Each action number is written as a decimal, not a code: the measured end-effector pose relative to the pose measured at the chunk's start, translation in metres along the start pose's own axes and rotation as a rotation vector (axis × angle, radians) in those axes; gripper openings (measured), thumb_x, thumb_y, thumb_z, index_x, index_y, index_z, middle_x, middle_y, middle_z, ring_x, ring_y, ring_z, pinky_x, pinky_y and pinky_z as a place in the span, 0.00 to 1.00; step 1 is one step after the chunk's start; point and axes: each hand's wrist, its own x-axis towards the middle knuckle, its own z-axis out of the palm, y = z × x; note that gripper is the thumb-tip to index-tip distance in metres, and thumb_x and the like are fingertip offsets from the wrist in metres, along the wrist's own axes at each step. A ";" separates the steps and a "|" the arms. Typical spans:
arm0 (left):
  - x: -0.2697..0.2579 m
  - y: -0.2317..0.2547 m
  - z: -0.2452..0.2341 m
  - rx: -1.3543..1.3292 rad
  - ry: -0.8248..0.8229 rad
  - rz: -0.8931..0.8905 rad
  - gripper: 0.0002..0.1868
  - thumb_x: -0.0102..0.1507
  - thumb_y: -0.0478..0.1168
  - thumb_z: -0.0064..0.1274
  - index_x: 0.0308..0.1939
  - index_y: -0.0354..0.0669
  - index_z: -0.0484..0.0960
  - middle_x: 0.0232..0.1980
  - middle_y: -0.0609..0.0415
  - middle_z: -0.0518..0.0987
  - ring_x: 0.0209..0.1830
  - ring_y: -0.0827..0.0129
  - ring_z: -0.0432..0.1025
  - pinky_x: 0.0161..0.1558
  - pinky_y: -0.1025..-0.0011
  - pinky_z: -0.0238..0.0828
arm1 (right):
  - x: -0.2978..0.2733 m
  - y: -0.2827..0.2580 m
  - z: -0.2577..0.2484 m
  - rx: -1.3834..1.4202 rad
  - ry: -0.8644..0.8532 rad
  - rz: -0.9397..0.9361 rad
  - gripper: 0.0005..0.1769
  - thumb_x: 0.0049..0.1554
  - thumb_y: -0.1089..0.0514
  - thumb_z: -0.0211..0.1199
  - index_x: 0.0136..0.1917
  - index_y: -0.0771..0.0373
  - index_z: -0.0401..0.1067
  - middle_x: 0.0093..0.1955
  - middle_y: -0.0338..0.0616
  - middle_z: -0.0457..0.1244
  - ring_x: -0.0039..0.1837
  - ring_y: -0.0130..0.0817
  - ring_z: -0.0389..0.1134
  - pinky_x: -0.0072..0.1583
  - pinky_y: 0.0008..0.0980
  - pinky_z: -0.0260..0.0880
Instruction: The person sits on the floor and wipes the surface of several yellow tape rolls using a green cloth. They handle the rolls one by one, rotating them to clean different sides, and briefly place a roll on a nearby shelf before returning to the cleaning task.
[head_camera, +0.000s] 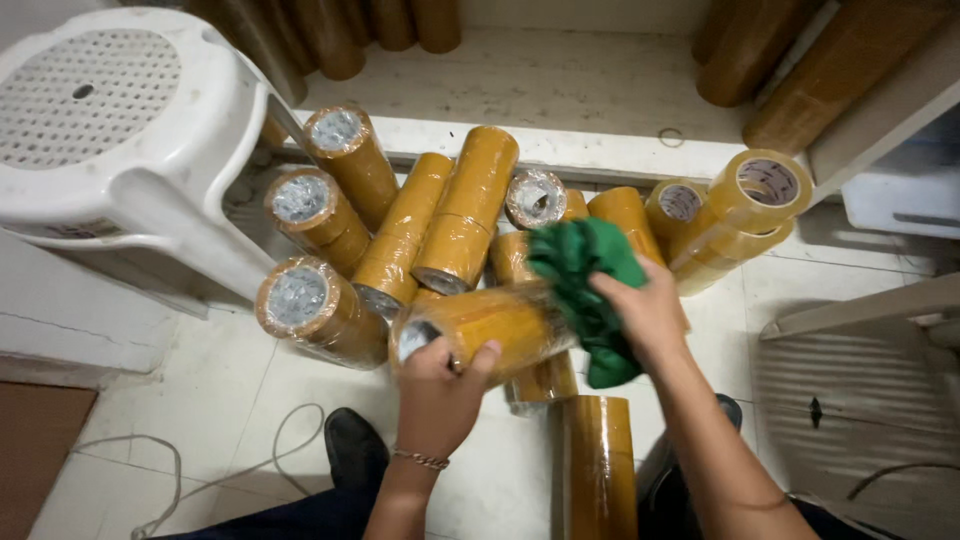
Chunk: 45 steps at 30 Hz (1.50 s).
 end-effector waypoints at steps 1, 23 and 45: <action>0.000 -0.002 0.003 -0.002 -0.005 -0.001 0.34 0.59 0.53 0.65 0.18 0.49 0.53 0.20 0.63 0.54 0.22 0.74 0.52 0.28 0.66 0.51 | -0.013 -0.010 0.008 -0.003 0.003 0.003 0.14 0.46 0.54 0.69 0.48 0.55 0.80 0.39 0.32 0.68 0.42 0.23 0.66 0.46 0.25 0.65; 0.000 -0.008 -0.008 0.017 -0.097 -0.225 0.26 0.66 0.59 0.51 0.24 0.46 0.65 0.28 0.56 0.68 0.31 0.66 0.65 0.37 0.61 0.58 | 0.039 0.089 0.005 0.022 0.107 -0.027 0.13 0.47 0.55 0.72 0.47 0.59 0.79 0.41 0.34 0.67 0.43 0.24 0.65 0.47 0.27 0.66; 0.011 -0.047 0.000 -0.323 0.048 -0.243 0.32 0.58 0.45 0.67 0.17 0.53 0.54 0.22 0.64 0.55 0.25 0.76 0.51 0.29 0.70 0.50 | 0.082 0.192 0.005 -0.237 0.123 -0.015 0.21 0.45 0.47 0.75 0.51 0.56 0.82 0.42 0.41 0.74 0.45 0.29 0.72 0.49 0.34 0.70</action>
